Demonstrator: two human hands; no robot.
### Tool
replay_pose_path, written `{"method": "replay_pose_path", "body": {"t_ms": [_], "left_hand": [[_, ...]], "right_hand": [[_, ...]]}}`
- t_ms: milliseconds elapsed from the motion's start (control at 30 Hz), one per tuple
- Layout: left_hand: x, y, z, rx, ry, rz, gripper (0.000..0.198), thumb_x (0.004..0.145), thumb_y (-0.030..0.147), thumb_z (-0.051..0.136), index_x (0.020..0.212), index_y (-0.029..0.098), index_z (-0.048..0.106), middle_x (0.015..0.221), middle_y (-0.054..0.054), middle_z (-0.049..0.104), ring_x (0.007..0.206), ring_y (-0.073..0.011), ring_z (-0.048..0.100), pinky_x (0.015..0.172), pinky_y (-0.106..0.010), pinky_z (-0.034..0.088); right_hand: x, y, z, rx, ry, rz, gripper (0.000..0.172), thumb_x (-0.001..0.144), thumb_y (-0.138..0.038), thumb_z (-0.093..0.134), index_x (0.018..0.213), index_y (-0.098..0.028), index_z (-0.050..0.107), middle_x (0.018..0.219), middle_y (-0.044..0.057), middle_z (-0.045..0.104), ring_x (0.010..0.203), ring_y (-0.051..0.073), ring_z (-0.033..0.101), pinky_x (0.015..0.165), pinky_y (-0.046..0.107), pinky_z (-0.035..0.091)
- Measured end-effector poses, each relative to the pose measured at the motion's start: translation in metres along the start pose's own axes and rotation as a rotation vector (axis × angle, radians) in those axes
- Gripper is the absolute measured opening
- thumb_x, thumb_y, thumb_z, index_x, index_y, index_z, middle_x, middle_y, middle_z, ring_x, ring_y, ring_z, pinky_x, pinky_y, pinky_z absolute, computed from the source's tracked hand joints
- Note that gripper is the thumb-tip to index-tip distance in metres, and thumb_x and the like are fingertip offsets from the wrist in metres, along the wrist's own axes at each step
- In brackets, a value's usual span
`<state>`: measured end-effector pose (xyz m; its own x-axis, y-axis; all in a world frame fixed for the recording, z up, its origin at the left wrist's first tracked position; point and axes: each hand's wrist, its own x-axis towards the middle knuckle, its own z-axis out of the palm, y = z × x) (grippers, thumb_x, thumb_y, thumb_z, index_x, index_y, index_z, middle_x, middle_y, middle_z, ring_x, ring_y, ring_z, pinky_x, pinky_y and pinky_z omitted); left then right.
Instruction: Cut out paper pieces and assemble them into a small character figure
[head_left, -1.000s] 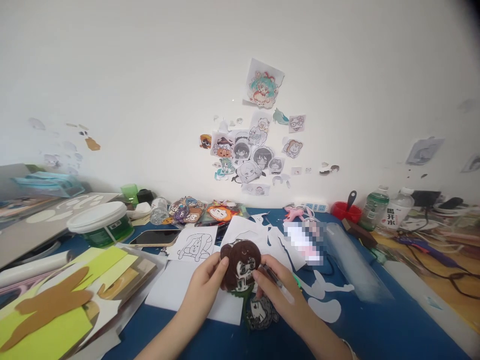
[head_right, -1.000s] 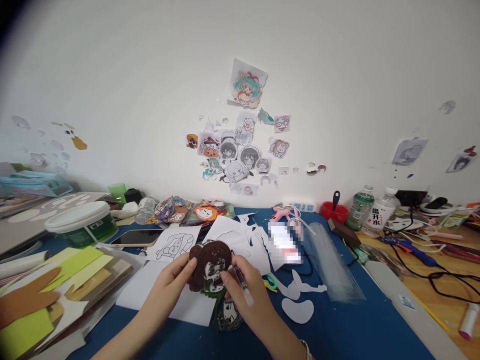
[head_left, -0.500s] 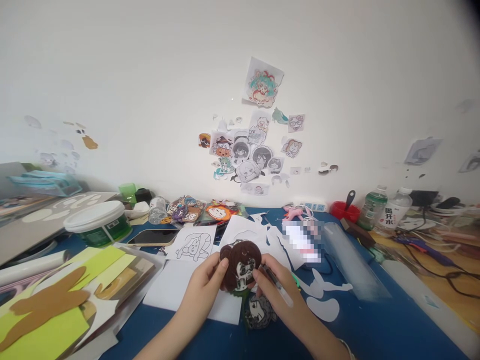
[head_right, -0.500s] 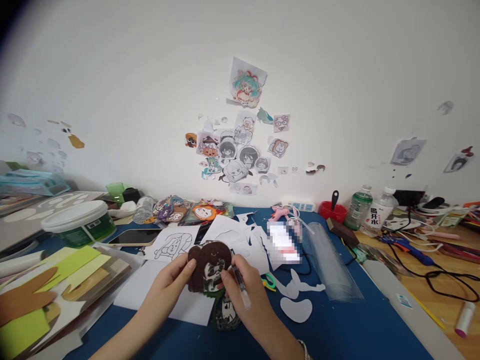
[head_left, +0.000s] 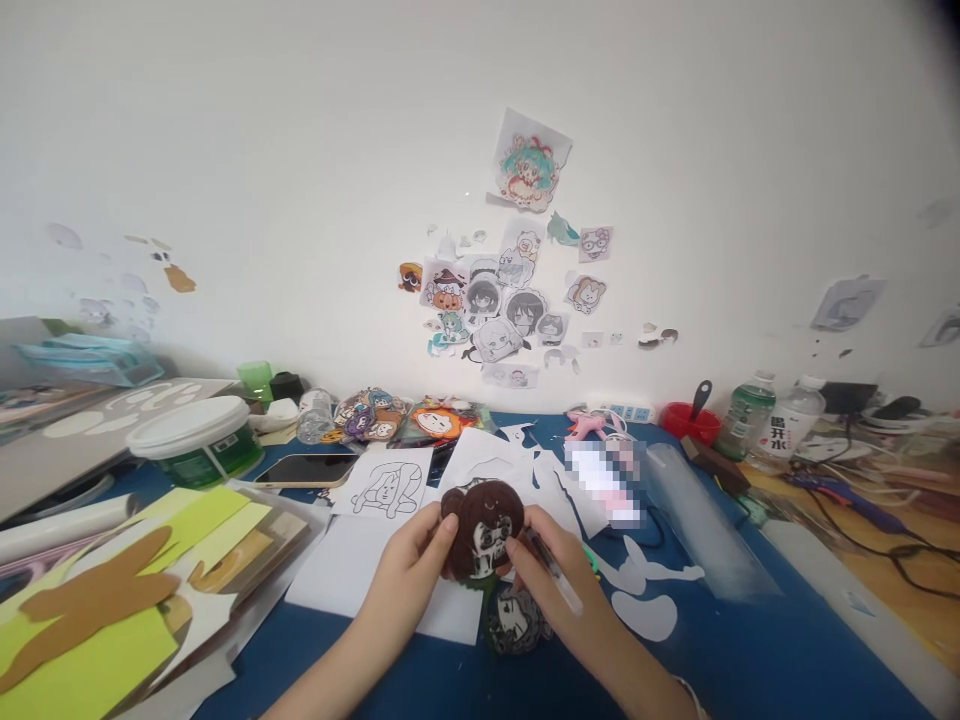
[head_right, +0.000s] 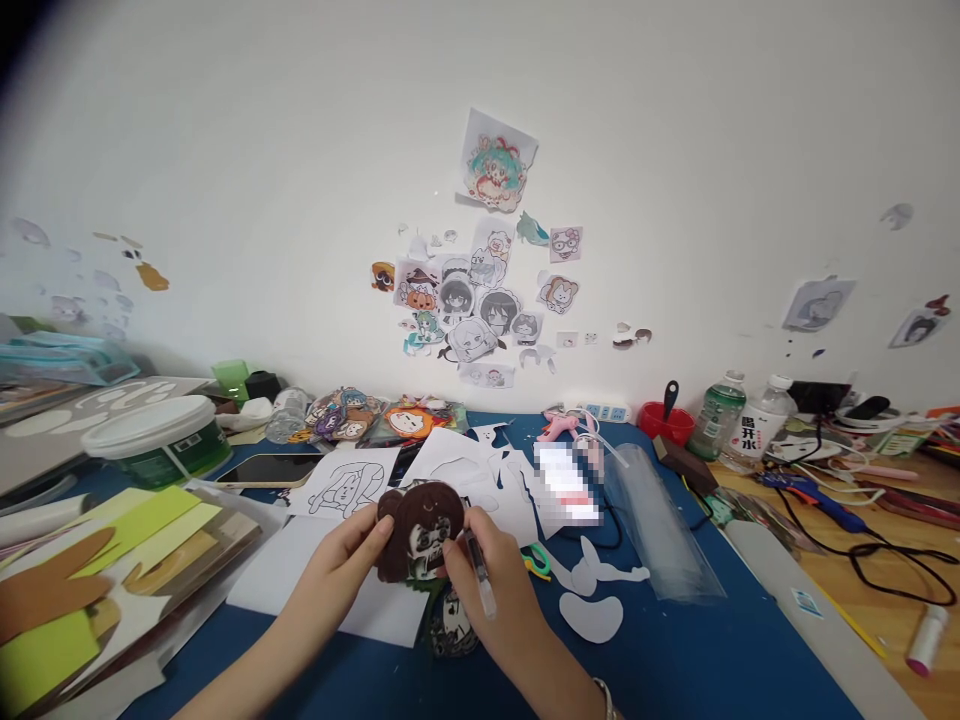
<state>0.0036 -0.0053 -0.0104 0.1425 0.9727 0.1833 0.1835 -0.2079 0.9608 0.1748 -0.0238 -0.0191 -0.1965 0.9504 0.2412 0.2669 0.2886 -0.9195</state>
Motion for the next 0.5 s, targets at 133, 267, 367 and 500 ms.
{"method": "replay_pose_path", "body": {"t_ms": [133, 267, 367, 500], "left_hand": [[0.000, 0.000, 0.000, -0.015, 0.011, -0.012, 0.036, 0.075, 0.052, 0.049, 0.062, 0.018, 0.047, 0.053, 0.004, 0.043, 0.051, -0.0129, 0.046, 0.048, -0.024, 0.037], [0.001, -0.002, 0.000, -0.022, 0.004, -0.006, 0.036, 0.076, 0.050, 0.048, 0.060, 0.019, 0.045, 0.053, 0.004, 0.043, 0.051, -0.0126, 0.046, 0.049, -0.024, 0.038], [0.001, -0.003, 0.000, -0.019, 0.008, -0.006, 0.035, 0.076, 0.050, 0.049, 0.059, 0.019, 0.045, 0.052, 0.004, 0.045, 0.050, -0.0129, 0.047, 0.049, -0.025, 0.038], [0.001, -0.002, 0.000, -0.008, 0.008, -0.007, 0.035, 0.076, 0.049, 0.048, 0.058, 0.020, 0.044, 0.052, 0.004, 0.044, 0.051, -0.0132, 0.046, 0.049, -0.025, 0.038]], "right_hand": [[0.001, 0.008, 0.000, -0.122, 0.035, -0.078, 0.017, 0.086, -0.035, 0.044, 0.085, -0.019, 0.051, 0.066, 0.001, 0.058, 0.059, 0.016, 0.057, 0.052, 0.023, 0.039], [0.002, 0.012, 0.001, -0.249, 0.100, -0.140, 0.017, 0.085, -0.034, 0.044, 0.082, -0.020, 0.052, 0.064, 0.002, 0.057, 0.055, 0.016, 0.054, 0.049, 0.023, 0.036], [0.002, 0.014, 0.002, -0.332, 0.137, -0.181, 0.017, 0.085, -0.033, 0.043, 0.084, -0.020, 0.053, 0.063, 0.002, 0.057, 0.053, 0.016, 0.054, 0.047, 0.023, 0.034], [0.003, 0.016, 0.003, -0.494, 0.163, -0.193, 0.016, 0.085, -0.028, 0.042, 0.087, -0.019, 0.054, 0.063, 0.003, 0.058, 0.053, 0.017, 0.055, 0.046, 0.023, 0.032]]}}
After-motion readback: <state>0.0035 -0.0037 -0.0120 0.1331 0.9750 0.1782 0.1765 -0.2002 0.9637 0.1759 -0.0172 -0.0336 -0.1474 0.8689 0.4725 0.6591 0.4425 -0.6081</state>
